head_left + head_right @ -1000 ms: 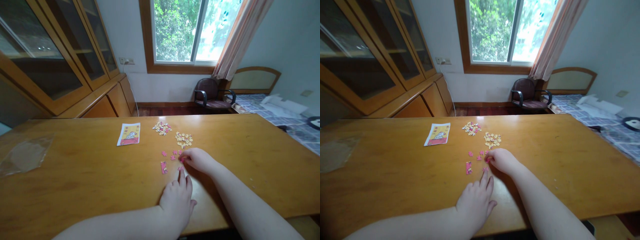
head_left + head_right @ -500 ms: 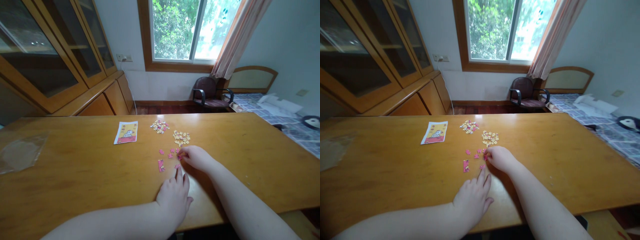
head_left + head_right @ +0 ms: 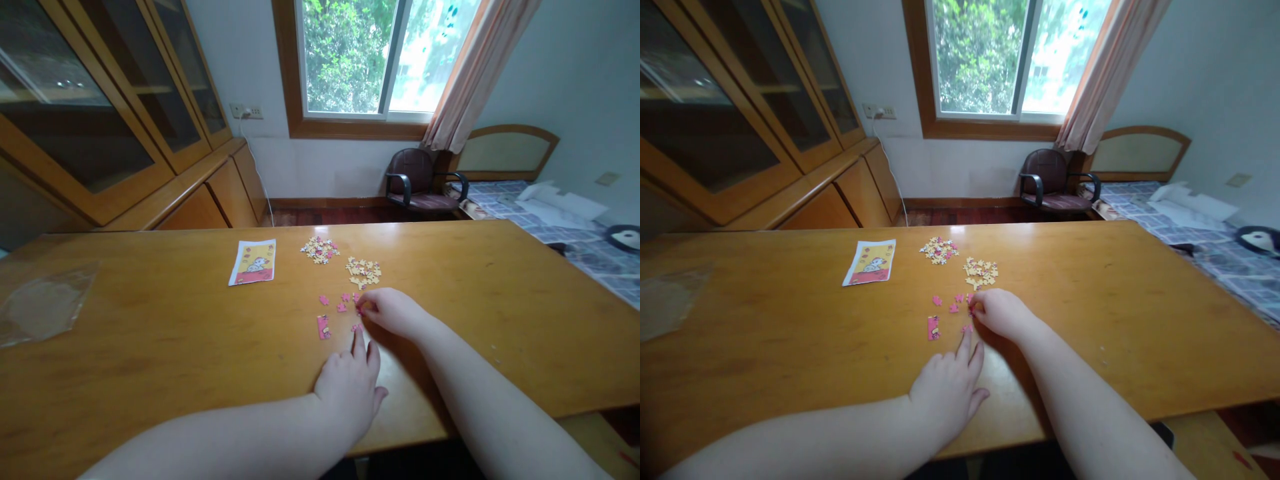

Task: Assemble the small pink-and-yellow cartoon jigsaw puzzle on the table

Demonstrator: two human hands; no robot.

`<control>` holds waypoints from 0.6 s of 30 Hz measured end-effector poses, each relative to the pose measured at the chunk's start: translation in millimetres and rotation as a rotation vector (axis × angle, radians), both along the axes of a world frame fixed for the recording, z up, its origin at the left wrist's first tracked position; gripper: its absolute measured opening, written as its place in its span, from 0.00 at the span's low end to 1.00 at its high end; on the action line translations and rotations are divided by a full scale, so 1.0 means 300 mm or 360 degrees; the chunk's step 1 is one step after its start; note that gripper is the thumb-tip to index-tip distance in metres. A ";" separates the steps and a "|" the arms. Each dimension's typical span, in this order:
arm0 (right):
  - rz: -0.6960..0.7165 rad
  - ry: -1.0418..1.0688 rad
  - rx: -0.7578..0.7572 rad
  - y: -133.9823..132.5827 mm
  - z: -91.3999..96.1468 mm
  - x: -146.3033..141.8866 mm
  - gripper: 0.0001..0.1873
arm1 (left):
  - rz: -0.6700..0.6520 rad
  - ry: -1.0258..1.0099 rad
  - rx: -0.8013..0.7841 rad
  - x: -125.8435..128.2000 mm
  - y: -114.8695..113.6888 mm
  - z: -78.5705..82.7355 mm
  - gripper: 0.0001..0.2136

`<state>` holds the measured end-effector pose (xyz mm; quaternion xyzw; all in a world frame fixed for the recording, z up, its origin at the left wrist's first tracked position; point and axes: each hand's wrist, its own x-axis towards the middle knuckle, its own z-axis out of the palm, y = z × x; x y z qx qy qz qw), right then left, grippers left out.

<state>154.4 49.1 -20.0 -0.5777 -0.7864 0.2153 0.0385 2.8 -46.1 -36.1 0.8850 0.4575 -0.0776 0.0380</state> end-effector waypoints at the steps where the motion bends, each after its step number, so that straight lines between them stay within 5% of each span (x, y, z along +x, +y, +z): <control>1: -0.0022 -0.0021 0.0006 0.000 0.001 -0.001 0.11 | 0.0000 0.0001 0.0002 0.000 0.000 0.000 0.33; 18: -0.0029 0.0034 -0.0060 -0.001 -0.009 0.010 0.10 | -0.0038 0.0016 -0.0019 0.000 0.003 0.004 0.33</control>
